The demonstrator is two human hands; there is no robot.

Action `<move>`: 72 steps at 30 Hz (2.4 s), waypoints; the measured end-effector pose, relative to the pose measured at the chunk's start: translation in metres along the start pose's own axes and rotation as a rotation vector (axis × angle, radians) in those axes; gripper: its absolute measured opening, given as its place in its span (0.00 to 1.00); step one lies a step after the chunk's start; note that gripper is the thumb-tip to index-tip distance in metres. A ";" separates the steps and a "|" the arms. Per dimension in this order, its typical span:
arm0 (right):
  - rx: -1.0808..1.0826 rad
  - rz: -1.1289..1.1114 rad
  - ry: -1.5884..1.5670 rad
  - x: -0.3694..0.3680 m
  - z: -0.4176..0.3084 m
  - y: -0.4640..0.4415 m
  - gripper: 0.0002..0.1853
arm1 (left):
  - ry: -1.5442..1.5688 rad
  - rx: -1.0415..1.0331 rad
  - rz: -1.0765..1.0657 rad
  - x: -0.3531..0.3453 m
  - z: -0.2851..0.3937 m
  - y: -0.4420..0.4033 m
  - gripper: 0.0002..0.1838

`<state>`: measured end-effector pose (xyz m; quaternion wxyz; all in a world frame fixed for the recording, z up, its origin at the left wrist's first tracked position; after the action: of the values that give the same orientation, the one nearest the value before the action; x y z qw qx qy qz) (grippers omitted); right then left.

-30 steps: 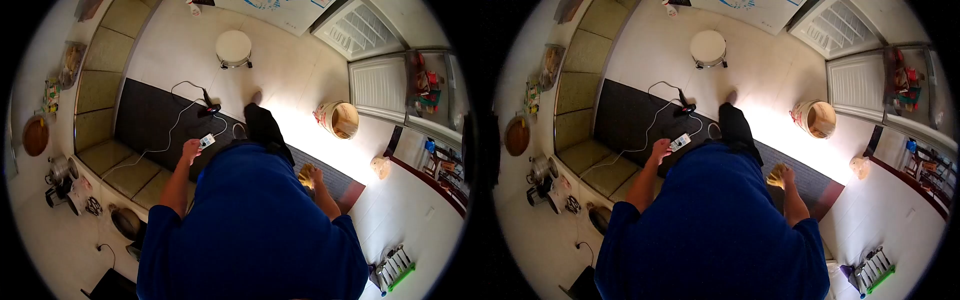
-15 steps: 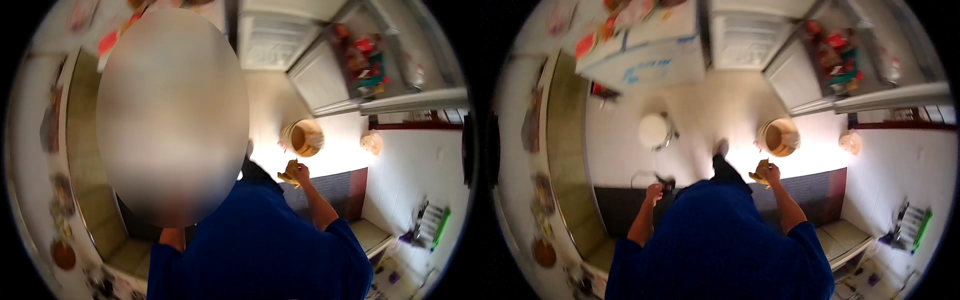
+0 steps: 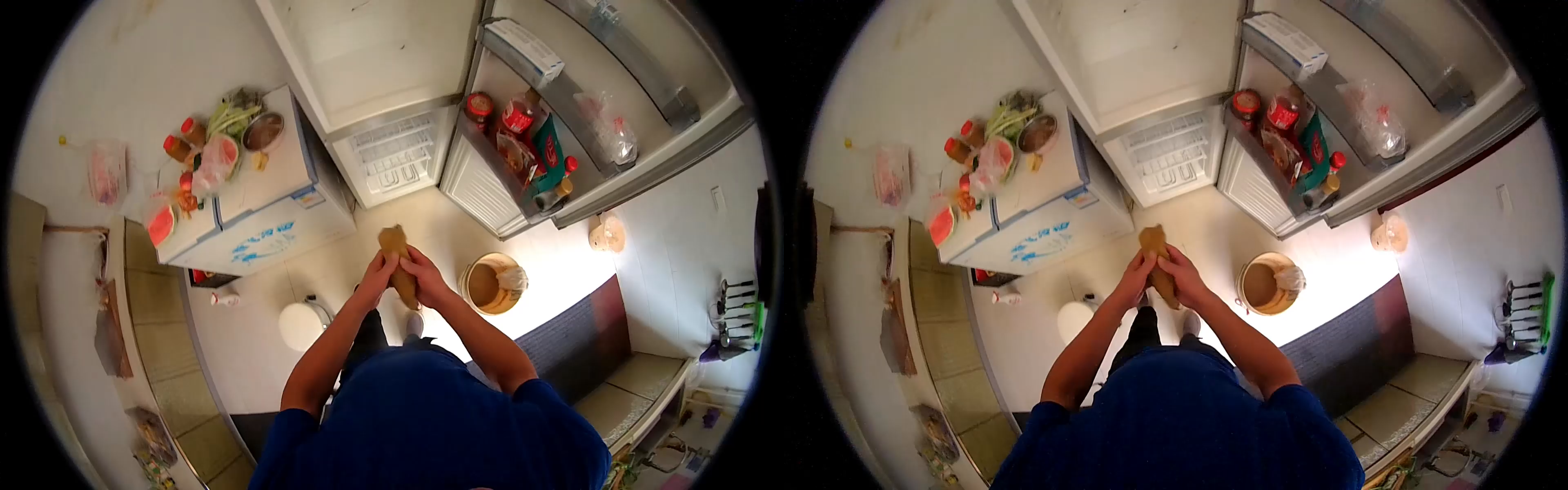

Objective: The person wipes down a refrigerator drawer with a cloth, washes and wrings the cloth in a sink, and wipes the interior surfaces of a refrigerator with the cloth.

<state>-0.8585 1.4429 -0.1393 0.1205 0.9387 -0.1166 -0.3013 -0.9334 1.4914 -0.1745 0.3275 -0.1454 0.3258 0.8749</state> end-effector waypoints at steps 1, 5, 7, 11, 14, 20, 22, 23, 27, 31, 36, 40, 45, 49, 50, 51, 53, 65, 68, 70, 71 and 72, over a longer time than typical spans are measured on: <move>-0.078 -0.084 -0.247 -0.008 -0.007 0.004 0.29 | -0.150 -0.086 -0.008 0.003 0.012 -0.001 0.27; -0.160 -0.116 0.121 0.023 0.020 -0.003 0.33 | -0.714 -0.384 0.087 0.023 0.051 -0.011 0.19; -0.158 -0.057 0.192 0.031 0.030 -0.012 0.28 | -0.543 -0.286 0.116 0.029 0.056 -0.023 0.14; -0.208 0.154 0.353 0.061 0.050 -0.046 0.18 | 0.078 -0.037 0.086 0.039 0.070 -0.056 0.09; -0.160 0.446 0.739 0.069 0.008 -0.068 0.17 | 0.122 0.077 -0.203 0.038 0.092 -0.085 0.09; -0.008 0.229 0.151 0.012 -0.016 -0.138 0.31 | 0.404 0.211 -0.306 0.056 0.176 -0.101 0.11; -0.046 0.036 -0.086 -0.030 -0.038 -0.154 0.44 | 0.396 0.193 -0.369 0.062 0.200 -0.111 0.13; -0.036 0.049 -0.088 -0.038 -0.040 -0.162 0.44 | 0.397 0.162 -0.418 0.063 0.213 -0.114 0.16; 0.069 -0.208 -0.323 -0.109 -0.063 -0.198 0.45 | 0.412 0.219 -0.631 0.048 0.210 -0.137 0.22; 0.059 0.020 -0.580 -0.099 -0.069 -0.224 0.40 | 0.367 0.217 -0.507 0.031 0.211 -0.150 0.27; 0.107 0.258 -0.538 -0.063 -0.092 -0.241 0.36 | -0.067 0.061 -0.642 0.018 0.252 -0.150 0.30; 0.251 0.132 -0.641 -0.043 -0.162 -0.269 0.35 | -0.431 -0.117 -0.702 0.014 0.308 -0.135 0.35; 0.191 -0.170 -0.798 -0.077 -0.236 -0.332 0.27 | -0.351 -0.288 -0.515 0.026 0.368 -0.159 0.33; 0.306 -0.262 -0.499 -0.113 -0.280 -0.351 0.21 | -0.644 -0.355 -0.246 0.033 0.392 -0.179 0.23; 0.358 -0.035 -0.322 -0.091 -0.278 -0.360 0.21 | -0.780 -0.422 -0.201 0.030 0.402 -0.179 0.19; 0.349 -0.048 -0.329 -0.083 -0.280 -0.368 0.21 | -0.784 -0.420 -0.184 0.025 0.406 -0.179 0.19; 0.264 -0.012 0.296 -0.066 -0.280 -0.380 0.21 | -0.682 -0.498 0.010 0.021 0.431 -0.174 0.15; 0.176 -0.277 0.305 -0.021 -0.292 -0.413 0.21 | -1.153 -0.801 -0.025 -0.034 0.473 -0.190 0.31; 0.190 -0.465 0.282 -0.080 -0.294 -0.396 0.35 | -1.240 -0.729 -0.186 -0.041 0.465 -0.199 0.32; 0.329 -0.447 0.417 -0.105 -0.302 -0.398 0.28 | -1.330 -0.762 -0.211 -0.048 0.477 -0.189 0.31; 0.330 -0.451 0.420 -0.108 -0.302 -0.405 0.28 | -1.419 -0.789 -0.240 -0.051 0.477 -0.182 0.30; 0.333 -0.471 0.425 -0.110 -0.304 -0.416 0.25 | -1.387 -0.813 -0.210 -0.045 0.479 -0.175 0.28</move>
<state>-0.7038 1.9153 0.0358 -0.0854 0.9882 0.0832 -0.0957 -0.8031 1.8891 0.1209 0.4570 0.2925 -0.3103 0.7805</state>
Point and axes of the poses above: each hand's wrist, its own y-axis away from the middle knuckle, its own x-axis out of the back of the hand, z = x × y, the point moved 10 cm from there along -y, towards the middle knuckle, and after that the axes turned 3 degrees about y, right-handed, at the moved point
